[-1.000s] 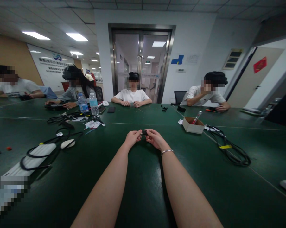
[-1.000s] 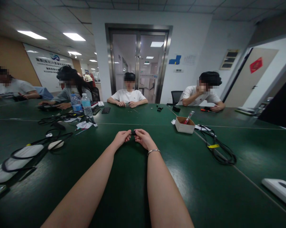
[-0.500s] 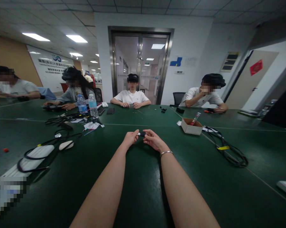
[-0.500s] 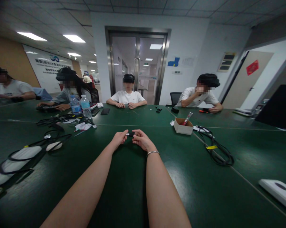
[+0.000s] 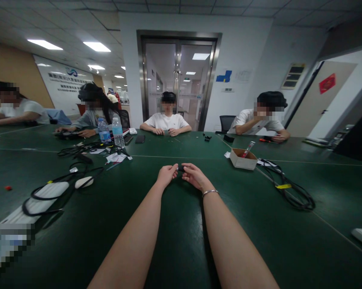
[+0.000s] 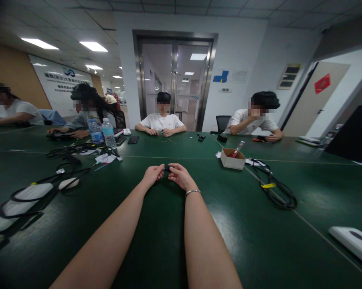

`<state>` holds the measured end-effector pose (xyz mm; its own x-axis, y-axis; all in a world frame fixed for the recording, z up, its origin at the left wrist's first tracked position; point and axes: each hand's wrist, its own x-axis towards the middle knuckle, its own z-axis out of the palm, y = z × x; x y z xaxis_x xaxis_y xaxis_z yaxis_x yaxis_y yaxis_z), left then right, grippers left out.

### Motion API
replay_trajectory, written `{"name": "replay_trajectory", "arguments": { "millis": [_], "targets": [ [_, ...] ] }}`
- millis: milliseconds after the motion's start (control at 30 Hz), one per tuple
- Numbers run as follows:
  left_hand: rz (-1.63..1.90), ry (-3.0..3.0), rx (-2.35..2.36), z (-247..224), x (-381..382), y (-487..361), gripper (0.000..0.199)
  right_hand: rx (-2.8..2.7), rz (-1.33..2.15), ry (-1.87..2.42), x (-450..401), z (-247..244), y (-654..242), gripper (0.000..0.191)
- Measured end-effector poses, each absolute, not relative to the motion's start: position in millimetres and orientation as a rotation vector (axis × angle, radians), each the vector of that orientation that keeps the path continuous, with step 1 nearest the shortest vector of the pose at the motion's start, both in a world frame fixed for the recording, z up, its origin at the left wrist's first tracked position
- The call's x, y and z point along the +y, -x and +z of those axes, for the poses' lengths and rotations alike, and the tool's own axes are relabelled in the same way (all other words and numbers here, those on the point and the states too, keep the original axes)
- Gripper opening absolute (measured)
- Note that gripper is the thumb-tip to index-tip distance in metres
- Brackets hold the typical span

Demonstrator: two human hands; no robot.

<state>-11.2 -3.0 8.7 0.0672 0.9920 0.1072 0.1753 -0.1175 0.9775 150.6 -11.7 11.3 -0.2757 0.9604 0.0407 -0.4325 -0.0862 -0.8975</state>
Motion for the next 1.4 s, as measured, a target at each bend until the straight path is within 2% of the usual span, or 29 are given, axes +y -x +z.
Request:
{"name": "replay_trajectory", "arguments": {
  "millis": [100, 300, 467, 700, 1133, 1400],
  "targets": [
    [1.171, -1.459, 1.200, 6.9, -4.3, 9.7, 0.039, -0.991, 1.608, 0.784, -11.6, 13.1, -148.8, 0.011],
    [1.202, -1.483, 1.126, 5.8, -6.2, 8.9, 0.031, -0.951, 1.581, 0.818, -10.6, 13.9, -147.1, 0.006],
    [1.277, -1.543, 1.030, 9.1, -9.7, 8.3, 0.032, -0.903, 1.541, 0.826, -8.0, 11.8, -146.5, 0.017],
    [1.290, -1.520, 1.104, 8.0, -5.2, 10.7, 0.024, -0.968, 1.569, 0.816, -9.1, 11.1, -148.4, 0.014],
    [1.215, -1.592, 1.231, -1.4, 2.5, 15.9, 0.045, -1.026, 1.584, 0.769, -10.9, 10.8, -150.9, 0.015],
    [1.182, -1.685, 1.378, 6.9, -4.9, 15.6, 0.051, -1.100, 1.592, 0.733, -11.7, 9.5, -151.4, 0.025]
  ]
}}
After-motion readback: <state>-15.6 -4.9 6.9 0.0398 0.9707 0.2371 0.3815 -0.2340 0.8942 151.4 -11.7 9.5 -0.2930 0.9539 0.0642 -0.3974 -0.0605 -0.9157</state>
